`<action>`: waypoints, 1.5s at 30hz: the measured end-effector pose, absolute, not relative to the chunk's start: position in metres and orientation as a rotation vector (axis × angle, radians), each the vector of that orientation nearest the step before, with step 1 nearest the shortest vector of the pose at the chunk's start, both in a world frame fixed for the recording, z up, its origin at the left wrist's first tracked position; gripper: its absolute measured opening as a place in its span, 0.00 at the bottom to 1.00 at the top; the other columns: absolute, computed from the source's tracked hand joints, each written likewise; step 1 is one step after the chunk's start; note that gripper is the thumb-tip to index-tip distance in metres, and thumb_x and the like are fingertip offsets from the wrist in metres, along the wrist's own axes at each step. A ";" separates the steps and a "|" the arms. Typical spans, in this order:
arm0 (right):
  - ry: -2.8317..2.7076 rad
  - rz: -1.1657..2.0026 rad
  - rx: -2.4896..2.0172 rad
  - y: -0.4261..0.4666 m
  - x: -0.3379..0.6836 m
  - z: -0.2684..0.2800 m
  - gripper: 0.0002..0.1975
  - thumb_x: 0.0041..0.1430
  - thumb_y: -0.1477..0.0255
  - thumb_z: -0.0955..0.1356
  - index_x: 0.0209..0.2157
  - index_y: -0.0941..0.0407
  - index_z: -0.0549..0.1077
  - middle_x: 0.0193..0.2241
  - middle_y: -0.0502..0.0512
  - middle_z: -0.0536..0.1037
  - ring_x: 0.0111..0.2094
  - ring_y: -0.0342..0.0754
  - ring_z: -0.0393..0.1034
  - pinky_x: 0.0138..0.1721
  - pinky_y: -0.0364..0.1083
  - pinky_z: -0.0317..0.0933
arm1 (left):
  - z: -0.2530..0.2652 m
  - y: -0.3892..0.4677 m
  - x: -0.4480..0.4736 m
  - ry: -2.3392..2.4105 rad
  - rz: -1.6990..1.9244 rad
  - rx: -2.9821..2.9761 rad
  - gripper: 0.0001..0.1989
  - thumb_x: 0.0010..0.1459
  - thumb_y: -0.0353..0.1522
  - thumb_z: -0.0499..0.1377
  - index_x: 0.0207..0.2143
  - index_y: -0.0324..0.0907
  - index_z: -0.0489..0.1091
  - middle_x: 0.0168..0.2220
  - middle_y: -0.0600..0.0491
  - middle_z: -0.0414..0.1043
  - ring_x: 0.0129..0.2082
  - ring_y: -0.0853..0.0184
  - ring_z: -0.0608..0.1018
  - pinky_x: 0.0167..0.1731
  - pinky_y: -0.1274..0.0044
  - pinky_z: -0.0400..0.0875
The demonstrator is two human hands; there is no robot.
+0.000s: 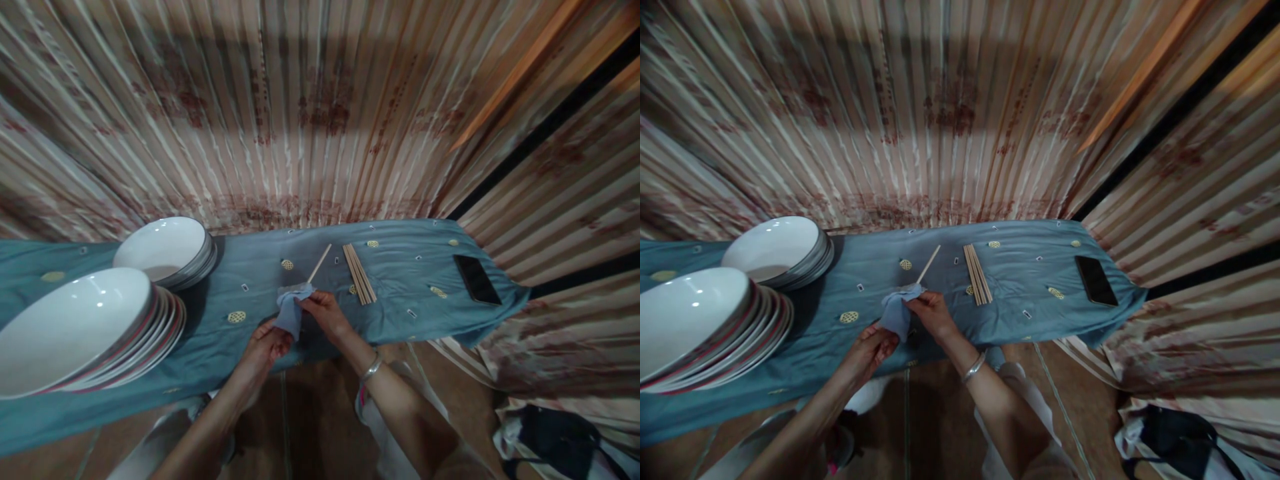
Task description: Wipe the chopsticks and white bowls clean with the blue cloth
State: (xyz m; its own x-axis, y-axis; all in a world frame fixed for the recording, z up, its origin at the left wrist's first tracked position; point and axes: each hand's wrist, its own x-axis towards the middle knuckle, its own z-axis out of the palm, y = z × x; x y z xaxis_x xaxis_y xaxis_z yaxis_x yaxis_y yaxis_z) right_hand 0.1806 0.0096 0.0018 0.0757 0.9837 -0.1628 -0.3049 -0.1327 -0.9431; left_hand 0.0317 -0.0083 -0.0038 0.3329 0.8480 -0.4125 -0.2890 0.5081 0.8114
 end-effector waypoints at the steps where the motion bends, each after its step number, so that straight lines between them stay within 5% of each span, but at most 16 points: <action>1: -0.836 1.370 -1.128 0.010 0.181 0.003 0.14 0.38 0.58 0.77 0.25 0.53 0.81 0.24 0.49 0.80 0.32 0.49 0.72 0.38 0.48 0.66 | -0.003 -0.008 0.032 0.958 0.816 0.720 0.16 0.38 0.39 0.69 0.21 0.40 0.66 0.17 0.58 0.66 0.16 0.77 0.63 0.17 0.81 0.54; 14: -0.762 1.282 -1.193 0.015 0.205 0.019 0.16 0.34 0.59 0.78 0.15 0.55 0.75 0.14 0.44 0.69 0.20 0.38 0.57 0.24 0.41 0.54 | 0.002 -0.009 0.036 0.988 0.763 0.644 0.25 0.31 0.47 0.73 0.24 0.36 0.72 0.17 0.56 0.68 0.15 0.77 0.65 0.17 0.83 0.57; 21: -0.615 1.176 -1.192 0.022 0.227 0.018 0.21 0.31 0.58 0.79 0.12 0.55 0.68 0.14 0.43 0.68 0.21 0.38 0.58 0.26 0.41 0.57 | -0.001 -0.011 0.035 0.987 0.749 0.693 0.24 0.35 0.48 0.71 0.22 0.37 0.71 0.14 0.58 0.65 0.13 0.78 0.63 0.15 0.83 0.55; 29: -0.535 1.151 -1.094 0.024 0.242 0.018 0.16 0.35 0.60 0.78 0.17 0.55 0.73 0.19 0.47 0.75 0.25 0.42 0.66 0.31 0.44 0.61 | -0.005 -0.014 0.038 0.948 0.709 0.738 0.23 0.40 0.48 0.69 0.22 0.37 0.70 0.13 0.59 0.62 0.12 0.78 0.62 0.14 0.82 0.53; 37: -0.642 1.245 -1.191 0.018 0.217 0.012 0.20 0.34 0.58 0.78 0.13 0.55 0.69 0.14 0.43 0.67 0.20 0.38 0.57 0.26 0.42 0.56 | -0.007 -0.015 0.041 0.955 0.713 0.710 0.22 0.40 0.47 0.69 0.23 0.37 0.70 0.13 0.58 0.64 0.12 0.78 0.62 0.14 0.82 0.52; 45: -0.815 1.378 -1.178 0.010 0.188 0.001 0.14 0.39 0.59 0.77 0.18 0.54 0.76 0.17 0.46 0.72 0.25 0.43 0.63 0.31 0.44 0.58 | -0.007 -0.011 0.040 0.960 0.767 0.693 0.21 0.39 0.46 0.69 0.20 0.38 0.68 0.15 0.57 0.65 0.13 0.77 0.62 0.14 0.82 0.53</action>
State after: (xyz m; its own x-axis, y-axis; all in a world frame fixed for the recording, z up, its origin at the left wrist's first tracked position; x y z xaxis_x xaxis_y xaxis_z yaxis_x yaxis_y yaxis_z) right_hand 0.1880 0.0100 0.0013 0.0883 0.9753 -0.2022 -0.2927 -0.1687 -0.9412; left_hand 0.0399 -0.0111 -0.0073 0.3622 0.8176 -0.4476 -0.2556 0.5489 0.7958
